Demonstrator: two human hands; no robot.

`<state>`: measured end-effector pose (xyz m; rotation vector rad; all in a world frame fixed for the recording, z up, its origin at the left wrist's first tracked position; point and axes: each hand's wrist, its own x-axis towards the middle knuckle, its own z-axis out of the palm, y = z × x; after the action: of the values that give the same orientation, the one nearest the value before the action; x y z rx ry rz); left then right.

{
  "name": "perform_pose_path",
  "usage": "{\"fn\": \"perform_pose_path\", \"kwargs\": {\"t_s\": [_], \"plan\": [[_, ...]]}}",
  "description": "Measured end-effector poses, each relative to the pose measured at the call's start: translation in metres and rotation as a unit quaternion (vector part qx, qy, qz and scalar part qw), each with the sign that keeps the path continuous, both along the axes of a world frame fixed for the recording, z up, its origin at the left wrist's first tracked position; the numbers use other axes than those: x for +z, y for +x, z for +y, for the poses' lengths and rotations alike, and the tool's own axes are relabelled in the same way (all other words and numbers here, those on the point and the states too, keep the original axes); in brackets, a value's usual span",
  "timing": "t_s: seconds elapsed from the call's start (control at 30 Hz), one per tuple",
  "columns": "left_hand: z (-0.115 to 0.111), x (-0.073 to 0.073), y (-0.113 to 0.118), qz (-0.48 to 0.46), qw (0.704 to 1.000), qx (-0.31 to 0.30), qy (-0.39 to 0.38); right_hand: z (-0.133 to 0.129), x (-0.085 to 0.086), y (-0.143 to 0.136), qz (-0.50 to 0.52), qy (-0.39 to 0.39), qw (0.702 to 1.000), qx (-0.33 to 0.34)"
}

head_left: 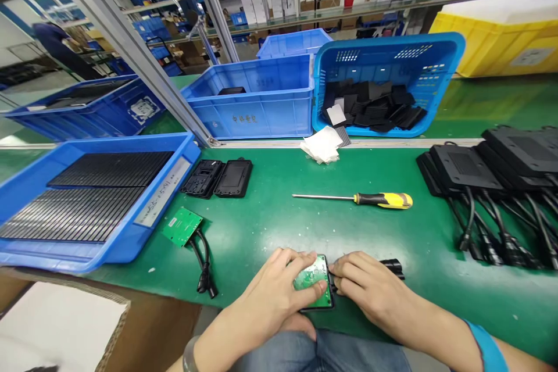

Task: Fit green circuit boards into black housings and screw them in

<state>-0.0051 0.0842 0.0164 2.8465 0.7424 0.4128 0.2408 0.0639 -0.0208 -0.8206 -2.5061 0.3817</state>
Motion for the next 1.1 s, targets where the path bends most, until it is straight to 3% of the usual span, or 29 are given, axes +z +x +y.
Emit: {"fn": "perform_pose_path", "kwargs": {"t_s": [0.23,0.33,0.5,0.63,0.77,0.9,1.0,1.1], "plan": [[-0.022,-0.018,0.006,-0.04,0.995,0.087,0.038,-0.003,-0.008,0.001,0.015,-0.014,1.0,-0.009],[-0.023,-0.021,0.006,-0.051,0.994,0.085,0.05,0.001,-0.004,0.002,0.032,-0.024,0.999,-0.011],[-0.016,-0.032,0.003,-0.096,0.989,0.084,0.072,0.001,0.012,0.0,0.001,-0.117,0.993,-0.03],[-0.017,-0.031,-0.001,-0.069,0.992,0.088,0.061,-0.003,0.024,-0.005,-0.058,-0.028,0.998,-0.024],[-0.025,-0.026,0.001,-0.023,0.993,0.094,0.062,0.022,0.033,0.007,-0.089,-0.047,0.995,-0.023],[-0.039,-0.034,0.012,-0.011,0.984,0.12,0.129,0.064,0.03,0.034,-0.16,0.124,0.967,-0.152],[-0.049,-0.045,0.028,0.01,0.966,0.151,0.208,0.077,0.029,0.041,-0.183,0.185,0.952,-0.161],[-0.055,-0.054,0.043,-0.026,0.93,0.212,0.3,0.077,0.032,0.04,-0.2,0.215,0.94,-0.175]]}}
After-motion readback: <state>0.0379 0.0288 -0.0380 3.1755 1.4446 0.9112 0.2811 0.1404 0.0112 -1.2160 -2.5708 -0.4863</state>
